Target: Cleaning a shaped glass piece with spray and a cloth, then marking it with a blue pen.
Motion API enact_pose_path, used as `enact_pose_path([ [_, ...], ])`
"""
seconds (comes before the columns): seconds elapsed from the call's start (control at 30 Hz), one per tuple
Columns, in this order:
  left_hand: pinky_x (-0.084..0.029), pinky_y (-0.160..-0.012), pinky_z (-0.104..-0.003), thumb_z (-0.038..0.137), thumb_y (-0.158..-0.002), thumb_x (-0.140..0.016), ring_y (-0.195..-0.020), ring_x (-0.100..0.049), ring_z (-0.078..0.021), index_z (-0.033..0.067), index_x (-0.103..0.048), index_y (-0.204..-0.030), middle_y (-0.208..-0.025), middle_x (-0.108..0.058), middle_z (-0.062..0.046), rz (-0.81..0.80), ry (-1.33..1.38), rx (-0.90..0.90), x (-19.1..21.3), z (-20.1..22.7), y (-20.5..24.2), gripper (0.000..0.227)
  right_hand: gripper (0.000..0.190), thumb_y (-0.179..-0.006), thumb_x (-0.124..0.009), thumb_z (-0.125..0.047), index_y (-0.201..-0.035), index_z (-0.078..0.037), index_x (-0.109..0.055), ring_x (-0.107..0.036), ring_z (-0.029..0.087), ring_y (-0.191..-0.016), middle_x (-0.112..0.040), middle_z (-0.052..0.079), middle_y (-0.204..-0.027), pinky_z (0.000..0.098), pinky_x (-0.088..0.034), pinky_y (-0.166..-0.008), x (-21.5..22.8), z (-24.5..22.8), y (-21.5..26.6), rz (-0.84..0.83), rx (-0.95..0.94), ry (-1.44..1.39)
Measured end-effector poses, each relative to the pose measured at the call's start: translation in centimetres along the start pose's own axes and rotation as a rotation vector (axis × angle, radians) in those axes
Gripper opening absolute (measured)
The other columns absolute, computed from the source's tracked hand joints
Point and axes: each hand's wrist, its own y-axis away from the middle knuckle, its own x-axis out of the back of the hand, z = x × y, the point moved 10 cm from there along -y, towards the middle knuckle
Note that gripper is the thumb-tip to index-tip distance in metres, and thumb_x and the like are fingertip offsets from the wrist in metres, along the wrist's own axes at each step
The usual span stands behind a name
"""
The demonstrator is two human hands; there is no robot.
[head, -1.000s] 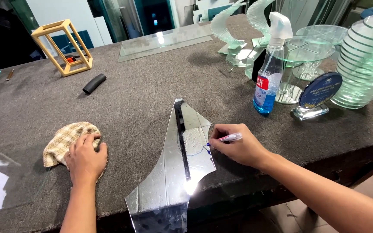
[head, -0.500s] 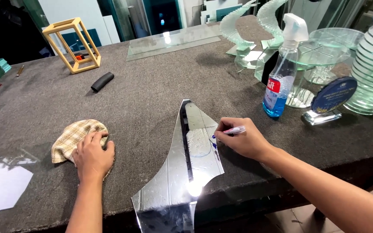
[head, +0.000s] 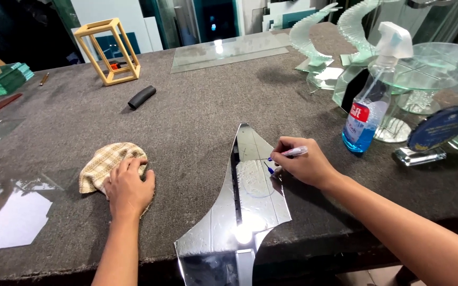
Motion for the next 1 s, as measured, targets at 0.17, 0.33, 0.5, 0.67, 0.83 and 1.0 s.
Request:
enact_pose_path([
  [0.17,-0.034,-0.129,-0.063,0.047,-0.102,-0.059,-0.151,-0.054,-0.0318,0.0358,-0.072,-0.138,-0.156,-0.064,0.002,-0.006,0.005,0.004,0.5,0.4,0.2,0.04,0.01,-0.085,-0.082,-0.023,-0.08,-0.013,-0.081,-0.065,0.017,-0.065,-0.078,0.011,-0.068,0.0329,-0.052,-0.063,-0.7,0.0,-1.4,0.004,0.012,0.019],
  [0.33,-0.032,-0.13,-0.063,0.047,-0.103,-0.058,-0.153,-0.052,-0.0303,0.0354,-0.07,-0.14,-0.157,-0.062,0.003,-0.037,0.022,0.007,0.1,0.3,0.2,0.041,0.01,-0.083,-0.08,-0.022,-0.078,-0.013,-0.08,-0.065,0.016,-0.054,-0.073,0.01,-0.059,0.0295,-0.052,-0.057,-1.8,-0.5,-2.4,-0.016,-0.027,-0.021],
  [0.5,-0.031,-0.13,-0.062,0.045,-0.103,-0.058,-0.152,-0.052,-0.0301,0.0349,-0.07,-0.14,-0.156,-0.063,0.002,-0.045,0.028,0.021,0.9,0.8,0.5,0.041,0.008,-0.082,-0.08,-0.02,-0.077,-0.014,-0.08,-0.065,0.015,-0.05,-0.07,0.007,-0.056,0.0275,-0.051,-0.055,-2.6,-0.2,-4.0,-0.008,-0.029,-0.039],
  [0.67,-0.03,-0.13,-0.064,0.044,-0.103,-0.058,-0.153,-0.052,-0.0316,0.0335,-0.07,-0.14,-0.156,-0.063,0.001,-0.052,0.038,0.016,0.8,0.9,0.5,0.04,0.009,-0.082,-0.081,-0.024,-0.078,-0.016,-0.08,-0.066,0.016,-0.055,-0.072,0.006,-0.059,0.0283,-0.052,-0.059,-3.4,-0.3,-5.2,0.001,-0.029,-0.007],
  [0.83,-0.03,-0.13,-0.065,0.044,-0.103,-0.058,-0.154,-0.05,-0.0311,0.0342,-0.069,-0.139,-0.157,-0.062,0.001,-0.059,0.04,0.014,0.5,0.7,0.3,0.039,0.01,-0.083,-0.08,-0.027,-0.079,-0.018,-0.081,-0.067,0.017,-0.057,-0.072,0.005,-0.059,0.0301,-0.054,-0.061,-3.6,0.5,-6.4,0.0,-0.034,0.049],
  [1.0,-0.03,-0.129,-0.066,0.043,-0.103,-0.058,-0.155,-0.05,-0.0312,0.0347,-0.069,-0.139,-0.157,-0.062,0.001,-0.062,0.034,0.014,0.6,0.8,0.3,0.039,0.01,-0.083,-0.081,-0.029,-0.08,-0.019,-0.081,-0.069,0.018,-0.059,-0.074,0.005,-0.061,0.0307,-0.055,-0.062,-3.9,0.2,-6.3,0.001,-0.034,0.048],
])
